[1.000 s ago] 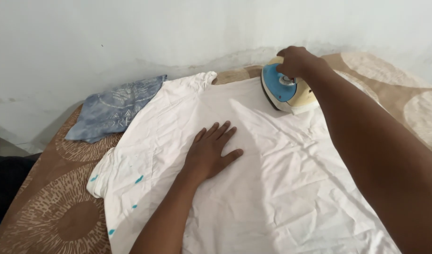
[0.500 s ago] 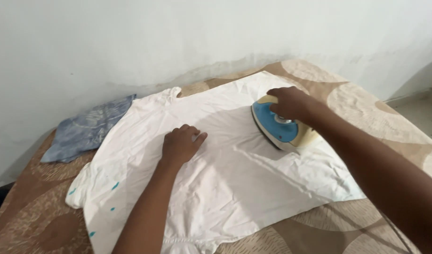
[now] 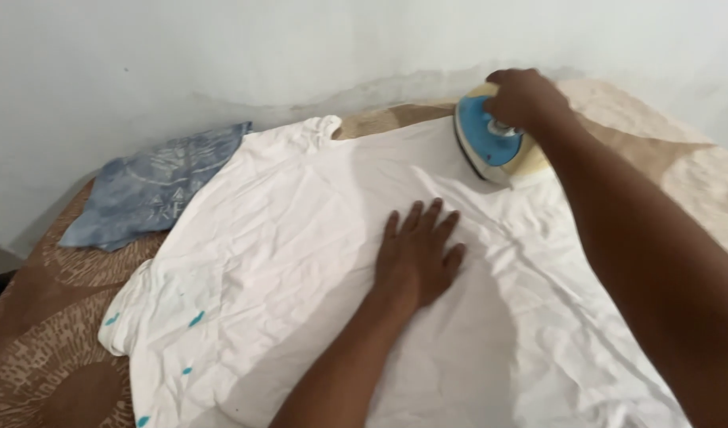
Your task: Ironing a white collared shirt on a flat bed surface.
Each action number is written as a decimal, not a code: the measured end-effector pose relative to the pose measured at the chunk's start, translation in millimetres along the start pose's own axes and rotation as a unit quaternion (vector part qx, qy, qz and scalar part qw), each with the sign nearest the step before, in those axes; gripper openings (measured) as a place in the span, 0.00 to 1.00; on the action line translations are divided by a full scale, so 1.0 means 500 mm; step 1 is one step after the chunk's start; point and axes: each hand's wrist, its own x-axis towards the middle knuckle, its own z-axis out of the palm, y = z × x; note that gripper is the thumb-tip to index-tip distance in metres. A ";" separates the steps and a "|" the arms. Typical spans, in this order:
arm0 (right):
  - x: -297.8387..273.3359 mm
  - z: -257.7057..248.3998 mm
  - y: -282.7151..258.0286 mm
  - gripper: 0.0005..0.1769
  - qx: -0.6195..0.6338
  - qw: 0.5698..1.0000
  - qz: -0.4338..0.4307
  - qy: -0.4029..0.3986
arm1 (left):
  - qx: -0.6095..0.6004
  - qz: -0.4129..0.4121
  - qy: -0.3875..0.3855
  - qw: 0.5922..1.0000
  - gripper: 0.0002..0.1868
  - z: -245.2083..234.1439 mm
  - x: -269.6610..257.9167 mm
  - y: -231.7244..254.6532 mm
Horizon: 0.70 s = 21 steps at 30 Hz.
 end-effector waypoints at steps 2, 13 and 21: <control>0.030 -0.002 -0.005 0.31 0.004 1.000 0.006 0.001 | 0.007 0.004 0.001 1.000 0.34 0.000 0.008 0.001; -0.106 -0.097 0.033 0.35 -0.101 0.989 0.039 -0.099 | -0.005 0.023 -0.027 0.999 0.41 -0.007 0.010 -0.004; -0.342 -0.178 0.112 0.36 -0.091 0.984 0.083 -0.130 | -0.006 0.045 0.017 0.999 0.40 0.001 -0.010 -0.012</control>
